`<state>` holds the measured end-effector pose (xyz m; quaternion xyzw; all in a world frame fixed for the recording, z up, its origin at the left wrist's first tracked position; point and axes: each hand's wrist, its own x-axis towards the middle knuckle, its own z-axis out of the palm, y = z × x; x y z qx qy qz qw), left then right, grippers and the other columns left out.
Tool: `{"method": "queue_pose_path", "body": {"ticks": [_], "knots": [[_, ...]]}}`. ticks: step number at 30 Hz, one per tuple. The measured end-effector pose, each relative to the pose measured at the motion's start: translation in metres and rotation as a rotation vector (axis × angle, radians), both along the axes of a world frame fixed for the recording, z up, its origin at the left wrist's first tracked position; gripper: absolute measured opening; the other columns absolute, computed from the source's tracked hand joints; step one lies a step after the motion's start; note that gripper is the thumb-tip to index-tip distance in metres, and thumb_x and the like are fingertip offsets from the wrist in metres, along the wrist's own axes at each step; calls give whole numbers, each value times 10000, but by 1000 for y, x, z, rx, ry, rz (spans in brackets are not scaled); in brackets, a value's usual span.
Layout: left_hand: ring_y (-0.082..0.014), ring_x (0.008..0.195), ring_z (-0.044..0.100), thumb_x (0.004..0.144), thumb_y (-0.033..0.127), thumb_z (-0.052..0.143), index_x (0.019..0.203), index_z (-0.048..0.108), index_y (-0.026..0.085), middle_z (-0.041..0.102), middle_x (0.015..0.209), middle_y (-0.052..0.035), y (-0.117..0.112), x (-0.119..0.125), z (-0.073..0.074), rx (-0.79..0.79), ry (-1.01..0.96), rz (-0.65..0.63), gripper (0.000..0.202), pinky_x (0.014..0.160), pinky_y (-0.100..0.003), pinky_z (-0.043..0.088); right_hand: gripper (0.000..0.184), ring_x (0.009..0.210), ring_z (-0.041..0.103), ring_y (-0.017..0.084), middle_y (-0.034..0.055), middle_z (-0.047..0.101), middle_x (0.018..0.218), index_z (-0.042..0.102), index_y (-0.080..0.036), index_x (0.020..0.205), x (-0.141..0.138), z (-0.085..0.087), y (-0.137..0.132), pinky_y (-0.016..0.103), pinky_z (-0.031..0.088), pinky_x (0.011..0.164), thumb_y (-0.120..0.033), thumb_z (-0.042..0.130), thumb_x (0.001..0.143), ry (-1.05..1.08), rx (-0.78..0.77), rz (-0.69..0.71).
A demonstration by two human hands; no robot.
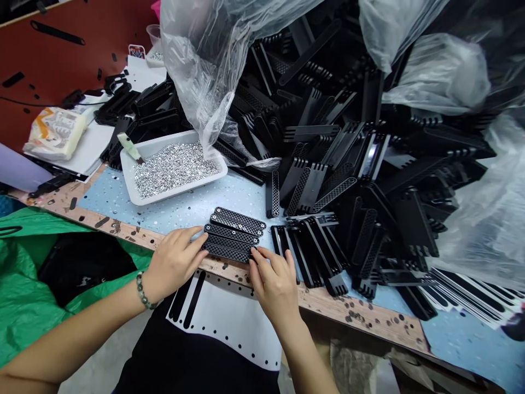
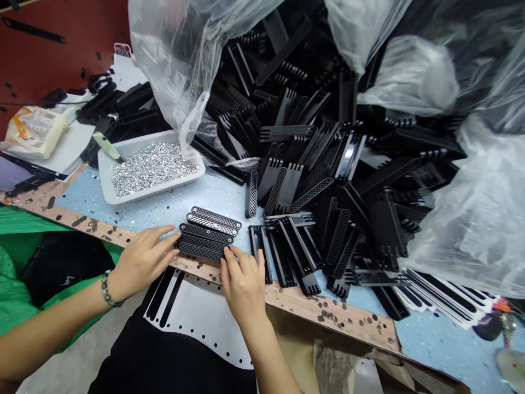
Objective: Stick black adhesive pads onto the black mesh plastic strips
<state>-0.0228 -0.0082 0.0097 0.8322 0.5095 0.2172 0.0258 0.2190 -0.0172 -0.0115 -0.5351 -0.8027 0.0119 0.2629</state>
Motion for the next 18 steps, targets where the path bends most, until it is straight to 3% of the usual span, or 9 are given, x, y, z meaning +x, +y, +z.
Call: {"method": "queue_pose_path", "body": {"ticks": [5, 11, 18], "knots": [[-217, 901, 576, 952, 200, 476, 1069, 630, 161, 659, 986, -84, 27, 26, 2, -27, -160, -90, 198, 791, -389, 489, 220, 875, 636, 187, 70, 693, 947, 642, -166, 1087, -12, 5, 23, 480, 365, 1060, -152, 487, 932, 56, 37, 19], [-227, 843, 546, 955, 176, 451, 939, 675, 173, 643, 827, -60, 48, 56, -6, -20, -21, -126, 224, 800, -409, 420, 215, 867, 609, 210, 78, 685, 920, 661, -173, 988, -24, 1, 54, 450, 411, 988, -205, 452, 953, 4, -36, -18], [-213, 806, 554, 958, 174, 455, 895, 648, 172, 654, 822, -45, 51, 50, -3, 10, -45, -128, 204, 759, -379, 400, 215, 835, 601, 187, 52, 678, 869, 642, -186, 945, -13, 9, 46, 449, 393, 1020, -165, 429, 958, 47, -12, 19]]}}
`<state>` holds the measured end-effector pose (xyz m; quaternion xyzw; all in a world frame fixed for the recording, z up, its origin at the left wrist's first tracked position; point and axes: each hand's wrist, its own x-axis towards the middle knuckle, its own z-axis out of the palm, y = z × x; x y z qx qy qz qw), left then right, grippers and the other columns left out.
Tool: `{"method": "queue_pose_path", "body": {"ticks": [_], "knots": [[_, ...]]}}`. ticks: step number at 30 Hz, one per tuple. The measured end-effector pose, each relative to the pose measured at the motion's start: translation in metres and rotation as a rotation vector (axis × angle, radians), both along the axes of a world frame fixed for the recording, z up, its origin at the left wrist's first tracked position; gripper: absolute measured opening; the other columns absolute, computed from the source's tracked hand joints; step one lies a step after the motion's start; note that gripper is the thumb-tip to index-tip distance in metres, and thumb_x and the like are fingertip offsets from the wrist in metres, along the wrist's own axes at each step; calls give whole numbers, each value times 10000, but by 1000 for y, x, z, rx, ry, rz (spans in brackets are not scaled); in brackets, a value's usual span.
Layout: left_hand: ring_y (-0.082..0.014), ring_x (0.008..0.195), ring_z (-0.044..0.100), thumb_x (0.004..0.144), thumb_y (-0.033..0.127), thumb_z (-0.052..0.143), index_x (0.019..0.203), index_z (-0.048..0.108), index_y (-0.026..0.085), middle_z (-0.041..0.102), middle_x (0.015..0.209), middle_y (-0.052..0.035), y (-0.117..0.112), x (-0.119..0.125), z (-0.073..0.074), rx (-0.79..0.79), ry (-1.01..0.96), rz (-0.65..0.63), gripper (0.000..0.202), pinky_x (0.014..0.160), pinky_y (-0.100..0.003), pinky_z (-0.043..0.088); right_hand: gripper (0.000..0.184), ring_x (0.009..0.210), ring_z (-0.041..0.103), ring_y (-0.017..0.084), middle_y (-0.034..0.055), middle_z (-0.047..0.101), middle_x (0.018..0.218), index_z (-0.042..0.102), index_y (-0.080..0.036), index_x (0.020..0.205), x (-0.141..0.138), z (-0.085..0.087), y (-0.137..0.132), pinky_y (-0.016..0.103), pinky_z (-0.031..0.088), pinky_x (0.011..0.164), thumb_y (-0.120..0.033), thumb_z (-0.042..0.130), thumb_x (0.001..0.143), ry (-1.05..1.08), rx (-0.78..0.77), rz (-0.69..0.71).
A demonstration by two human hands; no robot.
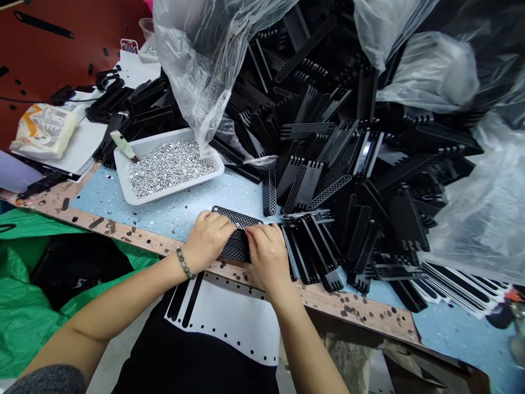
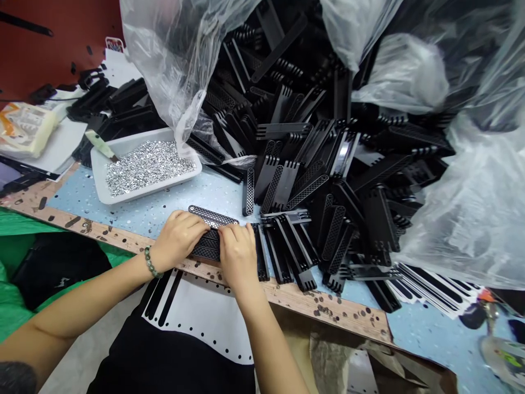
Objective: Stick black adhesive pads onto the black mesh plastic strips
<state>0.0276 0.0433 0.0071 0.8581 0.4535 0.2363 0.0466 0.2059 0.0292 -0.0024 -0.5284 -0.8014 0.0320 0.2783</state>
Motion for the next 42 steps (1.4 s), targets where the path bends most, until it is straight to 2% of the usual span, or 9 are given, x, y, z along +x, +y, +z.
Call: {"method": "queue_pose_path", "body": {"ticks": [3, 8, 12, 17, 25, 32, 37, 42], "knots": [[-185, 854, 578, 953, 166, 486, 985, 627, 183, 687, 914, -28, -13, -20, 2, 32, -103, -78, 146, 797, -361, 409, 151, 795, 606, 162, 37, 676, 851, 634, -187, 960, 12, 4, -21, 454, 378, 1061, -153, 489, 935, 39, 42, 44], [-193, 877, 602, 928, 57, 454, 1087, 619, 203, 703, 958, -47, -43, -50, -7, 98, 38, -111, 272, 814, -392, 410, 193, 749, 607, 146, 33, 696, 864, 640, -194, 1014, 21, -2, -50, 475, 354, 1086, -115, 491, 920, -71, 49, 73], [-239, 979, 588, 903, 113, 534, 1200, 593, 226, 672, 1109, -91, -57, -63, -13, 64, 70, -76, 323, 850, -426, 433, 264, 771, 616, 157, 59, 713, 949, 632, -172, 1103, 25, -5, -57, 496, 346, 1089, -80, 494, 898, -128, 60, 104], [-261, 1042, 571, 902, 151, 562, 1246, 569, 224, 645, 1168, -102, -63, -76, -13, -22, 57, -43, 352, 894, -468, 437, 281, 836, 642, 167, 75, 715, 980, 624, -160, 1124, 30, -2, -57, 508, 358, 1084, -64, 489, 896, -164, 79, 115], [-266, 1090, 553, 937, 178, 516, 1334, 498, 212, 615, 1198, -117, -64, -74, -14, -115, 29, -52, 399, 907, -476, 439, 288, 855, 648, 187, 111, 709, 1029, 613, -119, 1145, 29, -3, -61, 530, 382, 1062, -50, 487, 895, -249, 94, 132], [-263, 1126, 527, 972, 218, 443, 1415, 416, 251, 565, 1231, -121, -67, -73, -14, -284, -41, -36, 445, 902, -445, 465, 280, 875, 651, 197, 123, 705, 1037, 617, -100, 1151, 26, 0, -64, 512, 383, 1061, -65, 490, 904, -269, 53, 110], [-294, 1112, 529, 950, 192, 471, 1402, 431, 221, 570, 1212, -146, -74, -68, -18, -178, 35, 19, 455, 907, -481, 464, 276, 903, 650, 192, 110, 706, 1037, 604, -100, 1169, 22, -1, -67, 490, 377, 1066, -89, 490, 917, -244, 39, 75], [-286, 1062, 551, 930, 171, 497, 1373, 454, 227, 582, 1173, -136, -76, -67, -17, -125, 52, 31, 448, 882, -474, 483, 277, 884, 648, 189, 103, 706, 1021, 612, -110, 1160, 21, 1, -67, 491, 376, 1063, -89, 467, 925, -250, 22, 67]]}}
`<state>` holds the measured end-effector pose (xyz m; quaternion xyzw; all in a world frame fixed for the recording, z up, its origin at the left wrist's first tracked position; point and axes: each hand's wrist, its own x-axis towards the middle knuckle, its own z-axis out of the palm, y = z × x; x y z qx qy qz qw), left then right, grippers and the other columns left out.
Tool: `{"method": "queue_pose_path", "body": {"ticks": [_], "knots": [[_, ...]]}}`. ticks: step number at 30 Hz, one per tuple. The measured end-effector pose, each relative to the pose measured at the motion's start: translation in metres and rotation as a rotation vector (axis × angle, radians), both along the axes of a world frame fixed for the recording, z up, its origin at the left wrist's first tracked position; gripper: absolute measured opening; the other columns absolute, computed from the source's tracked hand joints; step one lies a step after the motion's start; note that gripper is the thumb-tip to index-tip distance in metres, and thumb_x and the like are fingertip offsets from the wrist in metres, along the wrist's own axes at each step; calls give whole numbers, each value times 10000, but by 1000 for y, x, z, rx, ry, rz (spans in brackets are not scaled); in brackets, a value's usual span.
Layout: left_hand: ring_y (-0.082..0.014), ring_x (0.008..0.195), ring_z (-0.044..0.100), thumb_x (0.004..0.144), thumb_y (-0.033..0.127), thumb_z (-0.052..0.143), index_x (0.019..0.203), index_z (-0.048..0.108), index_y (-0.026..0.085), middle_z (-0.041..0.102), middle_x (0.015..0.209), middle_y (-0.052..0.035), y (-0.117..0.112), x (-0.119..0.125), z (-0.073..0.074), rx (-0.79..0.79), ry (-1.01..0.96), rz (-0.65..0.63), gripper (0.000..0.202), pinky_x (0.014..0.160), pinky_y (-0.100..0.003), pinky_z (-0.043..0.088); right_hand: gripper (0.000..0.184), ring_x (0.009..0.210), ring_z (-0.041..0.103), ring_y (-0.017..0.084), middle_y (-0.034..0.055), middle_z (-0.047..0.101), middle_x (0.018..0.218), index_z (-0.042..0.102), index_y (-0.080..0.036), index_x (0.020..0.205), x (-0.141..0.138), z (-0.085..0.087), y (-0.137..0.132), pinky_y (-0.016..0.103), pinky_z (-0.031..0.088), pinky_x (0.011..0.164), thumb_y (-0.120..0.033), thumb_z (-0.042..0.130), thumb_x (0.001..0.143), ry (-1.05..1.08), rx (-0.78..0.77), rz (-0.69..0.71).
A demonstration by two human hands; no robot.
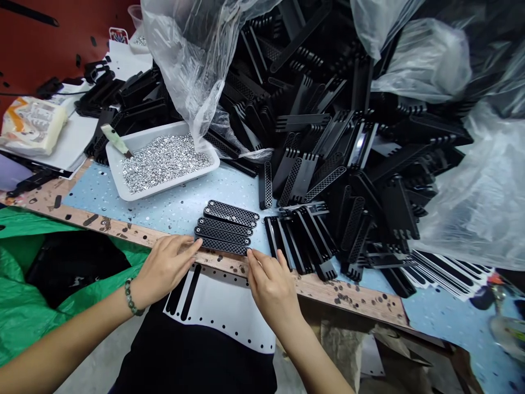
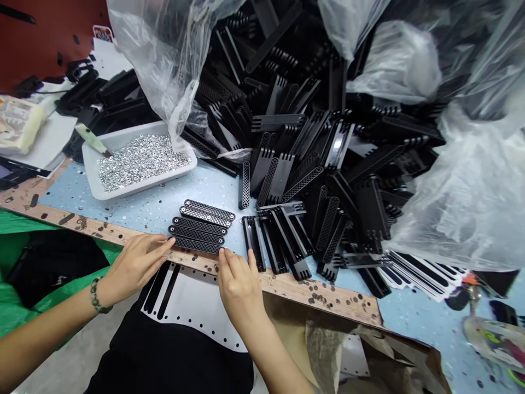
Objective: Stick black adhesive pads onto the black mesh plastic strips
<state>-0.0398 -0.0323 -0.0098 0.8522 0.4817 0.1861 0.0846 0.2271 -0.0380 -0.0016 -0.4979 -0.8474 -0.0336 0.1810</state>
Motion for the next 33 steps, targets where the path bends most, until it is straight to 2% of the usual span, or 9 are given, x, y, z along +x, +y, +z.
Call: {"method": "queue_pose_path", "body": {"ticks": [4, 9, 13, 17, 21, 24, 26, 29, 33], "knots": [[-324, 1197, 488, 920, 241, 542, 1407, 402, 231, 502, 1300, -162, 11, 7, 3, 75, -3, 22, 507, 971, -517, 443, 264, 870, 647, 187, 89, 707, 1000, 628, -134, 1142, 0, 1, 2, 485, 391, 1051, -124, 460, 938, 22, -35, -19], [-380, 1441, 151, 917, 436, 529, 1520, 112, 140, 181, 1554, -231, 34, 28, -6, 5, 31, -23, 791, 1117, -576, 265, 224, 821, 646, 188, 88, 705, 944, 653, -117, 1076, -4, 1, 3, 482, 407, 1034, -143, 478, 940, 20, -10, -58], [-351, 1454, 140, 952, 431, 460, 1528, 13, 157, 191, 1566, -207, 41, 37, -16, -70, 46, -6, 779, 1133, -600, 183, 219, 791, 638, 188, 87, 700, 906, 668, -124, 1039, -8, 1, 3, 488, 407, 1028, -137, 473, 938, -9, 13, -103], [-359, 1448, 159, 952, 437, 463, 1524, -8, 137, 215, 1554, -223, 37, 37, -17, -62, 68, 7, 799, 1115, -652, 142, 238, 793, 634, 185, 82, 695, 897, 672, -135, 1034, -9, 2, 2, 487, 406, 1025, -168, 450, 954, -2, -50, -141], [-383, 1419, 230, 944, 416, 491, 1514, 118, 145, 271, 1530, -230, 40, 34, -4, -15, 13, -19, 733, 1086, -690, 179, 251, 834, 640, 196, 90, 692, 937, 662, -139, 1065, -6, 2, 2, 516, 395, 1029, -185, 440, 958, 25, -80, -152], [-293, 1290, 449, 977, 276, 435, 1433, 343, 163, 462, 1405, -181, 57, 37, 8, 27, -144, -52, 479, 1055, -535, 382, 244, 880, 646, 201, 100, 683, 977, 650, -145, 1089, -4, 5, 5, 523, 406, 1028, -191, 455, 951, 99, -66, -121], [-229, 1150, 553, 983, 181, 387, 1350, 456, 161, 559, 1282, -143, 74, 43, 13, 10, -202, -113, 374, 955, -411, 492, 246, 904, 647, 198, 103, 678, 994, 636, -152, 1119, -3, 9, 10, 504, 430, 1019, -177, 468, 941, 168, -38, -100], [-215, 1020, 597, 964, 107, 370, 1260, 542, 156, 618, 1163, -121, 100, 54, 14, -37, -112, -273, 346, 840, -371, 534, 258, 909, 650, 193, 98, 676, 997, 625, -169, 1144, -1, 13, 16, 492, 456, 1006, -157, 489, 926, 245, -19, -90], [-213, 978, 576, 933, 93, 443, 1093, 623, 145, 627, 1078, -107, 116, 61, 13, -47, 22, -387, 247, 834, -355, 514, 276, 898, 656, 188, 86, 681, 974, 625, -187, 1148, 4, 13, 16, 507, 464, 1006, -120, 507, 907, 313, 2, -66]]}}
